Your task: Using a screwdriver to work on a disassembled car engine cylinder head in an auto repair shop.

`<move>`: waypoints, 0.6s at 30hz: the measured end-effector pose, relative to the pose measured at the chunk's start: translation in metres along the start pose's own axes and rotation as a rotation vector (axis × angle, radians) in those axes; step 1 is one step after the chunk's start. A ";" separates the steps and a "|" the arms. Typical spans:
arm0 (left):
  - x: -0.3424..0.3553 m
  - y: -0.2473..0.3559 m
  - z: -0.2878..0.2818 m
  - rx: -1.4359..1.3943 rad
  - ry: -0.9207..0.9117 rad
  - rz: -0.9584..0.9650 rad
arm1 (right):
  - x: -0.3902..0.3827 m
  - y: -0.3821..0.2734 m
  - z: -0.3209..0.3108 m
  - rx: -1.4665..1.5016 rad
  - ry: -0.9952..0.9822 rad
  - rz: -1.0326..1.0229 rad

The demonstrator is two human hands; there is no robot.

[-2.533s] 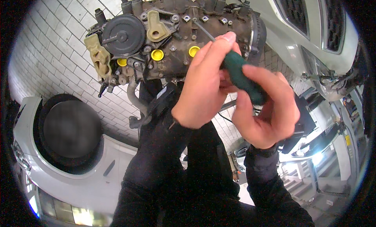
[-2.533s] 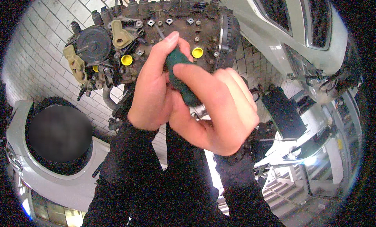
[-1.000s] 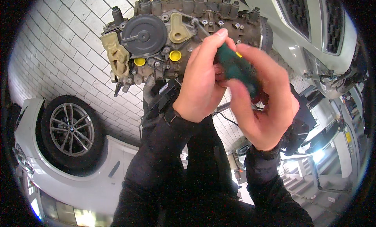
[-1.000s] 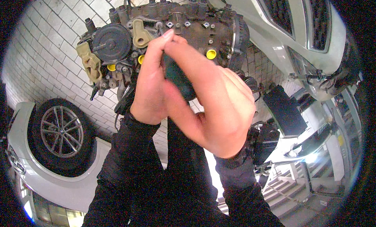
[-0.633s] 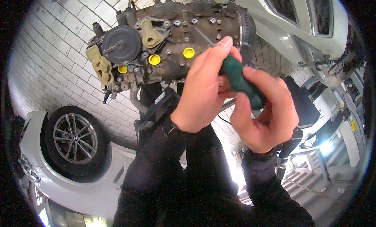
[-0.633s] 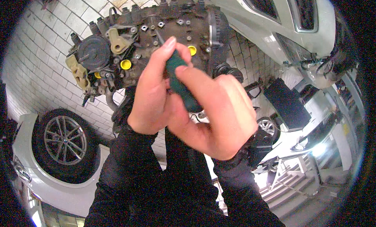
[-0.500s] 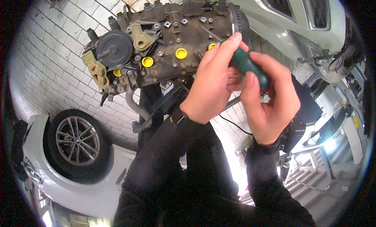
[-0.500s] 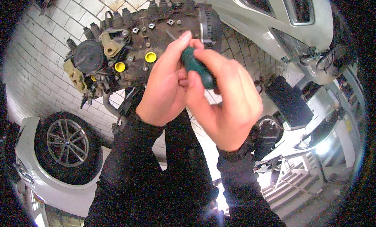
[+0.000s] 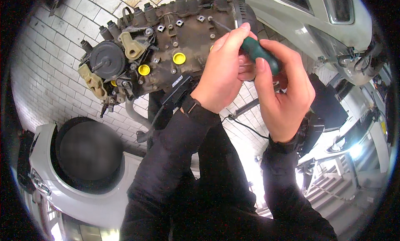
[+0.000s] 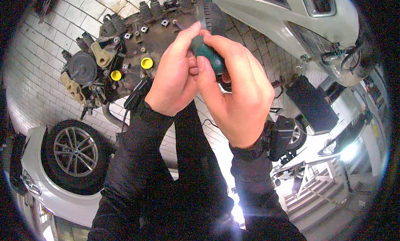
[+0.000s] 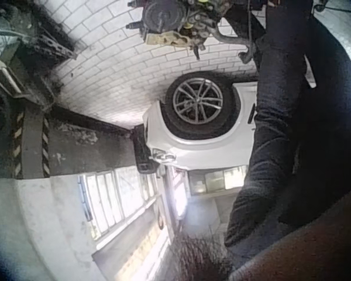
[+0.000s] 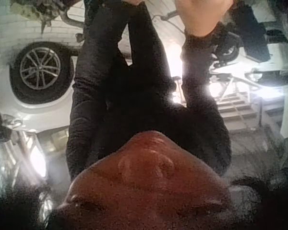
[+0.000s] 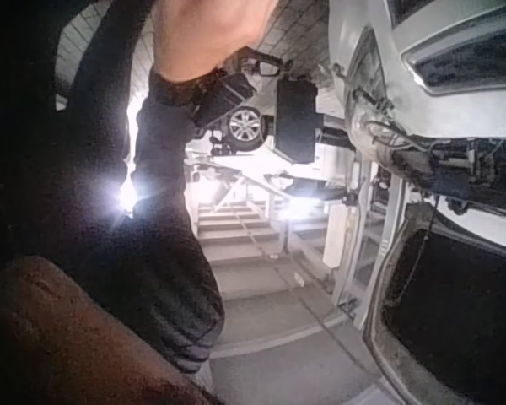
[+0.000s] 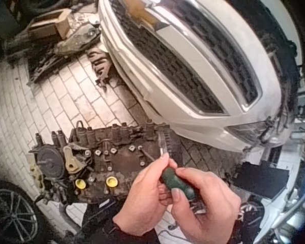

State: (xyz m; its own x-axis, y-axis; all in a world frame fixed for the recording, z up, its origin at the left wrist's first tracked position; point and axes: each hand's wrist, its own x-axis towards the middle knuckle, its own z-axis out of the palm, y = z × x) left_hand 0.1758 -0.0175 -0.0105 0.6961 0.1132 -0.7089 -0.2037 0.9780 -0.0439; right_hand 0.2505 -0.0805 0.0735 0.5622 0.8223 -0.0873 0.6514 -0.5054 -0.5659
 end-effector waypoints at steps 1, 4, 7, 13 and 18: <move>0.001 -0.001 -0.001 -0.001 -0.001 -0.003 | 0.001 -0.002 -0.002 0.006 -0.020 0.035; 0.001 -0.002 -0.009 -0.015 -0.042 -0.009 | 0.004 -0.006 -0.007 0.008 -0.039 0.144; 0.005 -0.003 -0.011 -0.069 -0.165 -0.043 | 0.006 0.001 -0.003 0.042 -0.004 0.166; 0.004 -0.004 -0.004 0.106 0.054 0.025 | 0.005 -0.005 -0.010 0.084 -0.066 0.132; 0.008 -0.012 0.007 -0.015 0.083 0.068 | 0.011 0.009 -0.005 0.066 -0.051 -0.110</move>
State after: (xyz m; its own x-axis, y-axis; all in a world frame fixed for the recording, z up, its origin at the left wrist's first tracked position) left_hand 0.1886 -0.0272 -0.0108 0.6214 0.1635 -0.7663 -0.2594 0.9658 -0.0043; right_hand 0.2651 -0.0773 0.0713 0.4617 0.8848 -0.0628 0.6714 -0.3949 -0.6271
